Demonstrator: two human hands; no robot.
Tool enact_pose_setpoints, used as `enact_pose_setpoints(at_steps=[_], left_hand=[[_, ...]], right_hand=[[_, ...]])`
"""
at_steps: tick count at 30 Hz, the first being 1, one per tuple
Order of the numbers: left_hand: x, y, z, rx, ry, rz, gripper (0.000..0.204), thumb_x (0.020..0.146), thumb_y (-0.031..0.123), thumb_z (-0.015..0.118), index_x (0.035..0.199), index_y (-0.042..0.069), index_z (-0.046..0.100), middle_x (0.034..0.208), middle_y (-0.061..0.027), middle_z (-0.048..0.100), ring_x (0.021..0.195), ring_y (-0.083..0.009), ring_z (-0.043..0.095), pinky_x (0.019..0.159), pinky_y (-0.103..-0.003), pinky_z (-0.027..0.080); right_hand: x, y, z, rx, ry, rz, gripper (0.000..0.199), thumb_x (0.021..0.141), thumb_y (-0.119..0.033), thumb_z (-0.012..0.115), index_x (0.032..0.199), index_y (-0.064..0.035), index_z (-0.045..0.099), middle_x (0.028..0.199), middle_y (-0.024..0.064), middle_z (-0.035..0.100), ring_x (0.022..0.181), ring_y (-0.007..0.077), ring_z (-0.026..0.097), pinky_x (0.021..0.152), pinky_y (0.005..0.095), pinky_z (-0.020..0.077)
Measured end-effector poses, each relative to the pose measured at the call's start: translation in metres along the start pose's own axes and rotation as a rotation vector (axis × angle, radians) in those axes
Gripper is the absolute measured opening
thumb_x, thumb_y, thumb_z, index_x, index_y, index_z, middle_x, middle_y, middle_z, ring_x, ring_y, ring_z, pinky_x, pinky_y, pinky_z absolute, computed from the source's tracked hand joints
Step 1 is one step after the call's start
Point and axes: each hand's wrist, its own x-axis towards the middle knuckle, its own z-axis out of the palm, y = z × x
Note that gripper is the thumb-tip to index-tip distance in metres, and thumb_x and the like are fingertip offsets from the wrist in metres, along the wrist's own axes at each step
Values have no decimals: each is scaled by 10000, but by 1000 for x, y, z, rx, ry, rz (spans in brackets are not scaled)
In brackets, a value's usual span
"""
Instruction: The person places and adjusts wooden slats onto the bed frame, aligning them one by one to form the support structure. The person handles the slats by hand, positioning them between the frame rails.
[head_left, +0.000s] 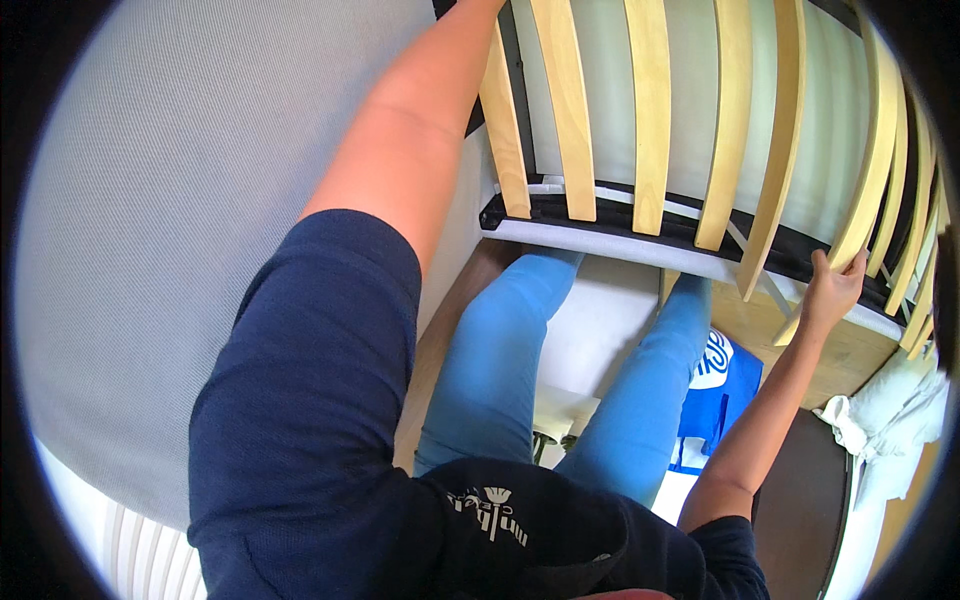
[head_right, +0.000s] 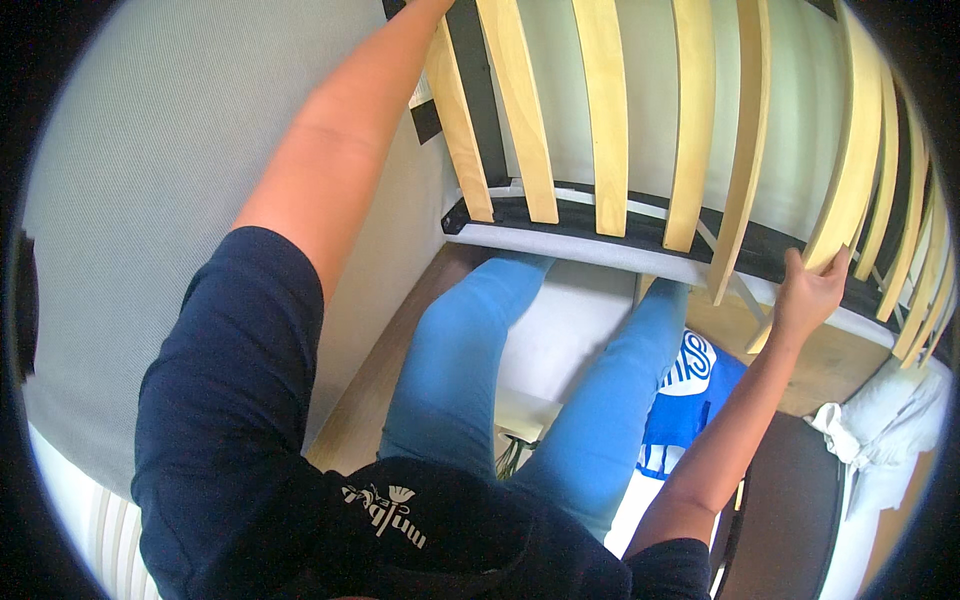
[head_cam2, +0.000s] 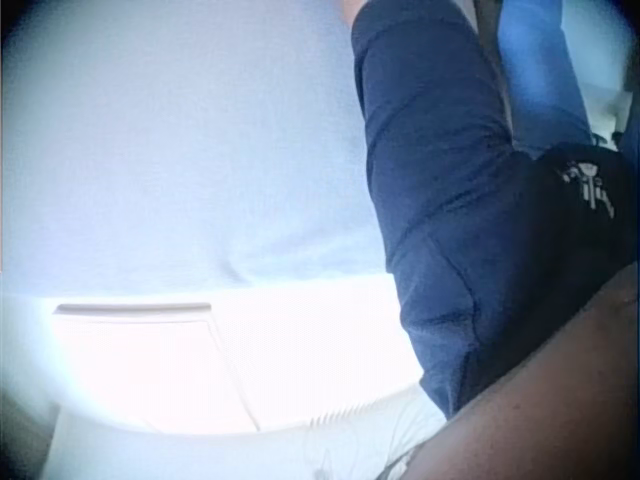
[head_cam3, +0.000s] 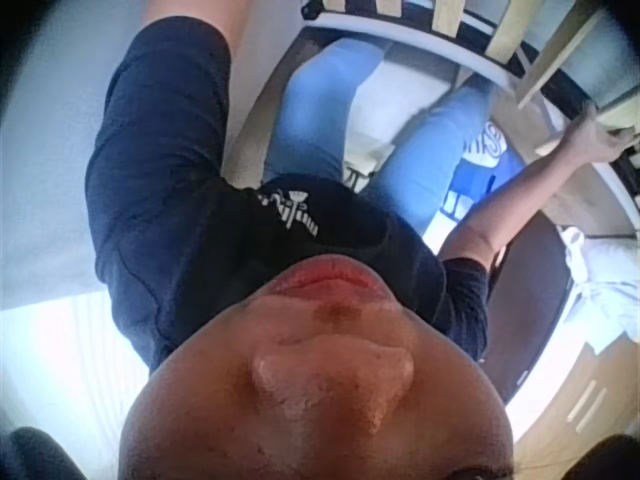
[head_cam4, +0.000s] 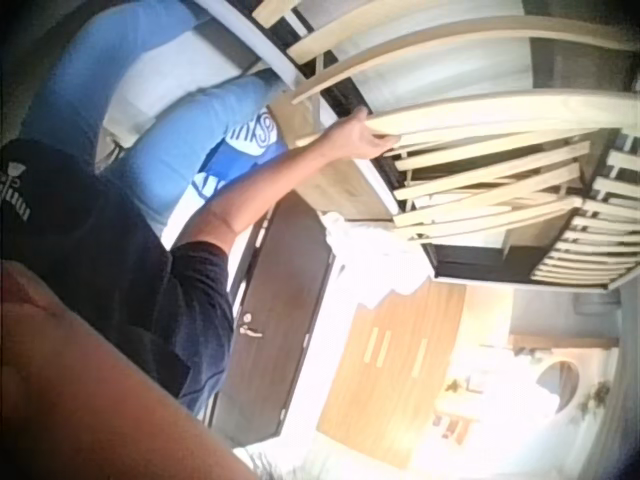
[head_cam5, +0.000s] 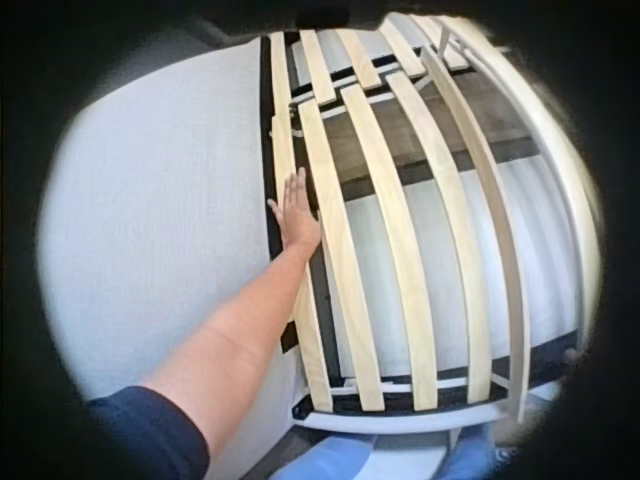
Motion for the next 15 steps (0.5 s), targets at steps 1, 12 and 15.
enact_pose_setpoints(at_steps=[1, 12, 15], left_hand=[[1, 8, -6, 22, 32, 0, 840, 794, 48, 606, 1520, 147, 196, 1516, -151, 317, 1432, -276, 244, 1137, -608, 98], [8, -7, -12, -87, 76, -372, 897, 687, 28, 610, 1498, 74, 229, 1377, -258, 415, 1225, -436, 449, 1045, -454, 392], [15, -5, -13, -162, 55, -463, 906, 690, 74, 653, 1495, 68, 236, 1283, -238, 483, 1158, -418, 508, 998, -448, 435]], right_hand=[[1, 6, -2, -29, -8, 11, 467, 684, -83, 688, 1104, 59, 542, 980, 130, 621, 878, 216, 578, 839, 302, 455], [-16, 4, 3, 107, 123, 3, 538, 650, -22, 633, 1174, 34, 523, 957, 159, 617, 856, 248, 579, 821, 306, 467], [-16, 4, 3, 55, 142, 6, 530, 651, -3, 627, 1169, 31, 520, 957, 161, 613, 852, 246, 572, 817, 304, 464]])
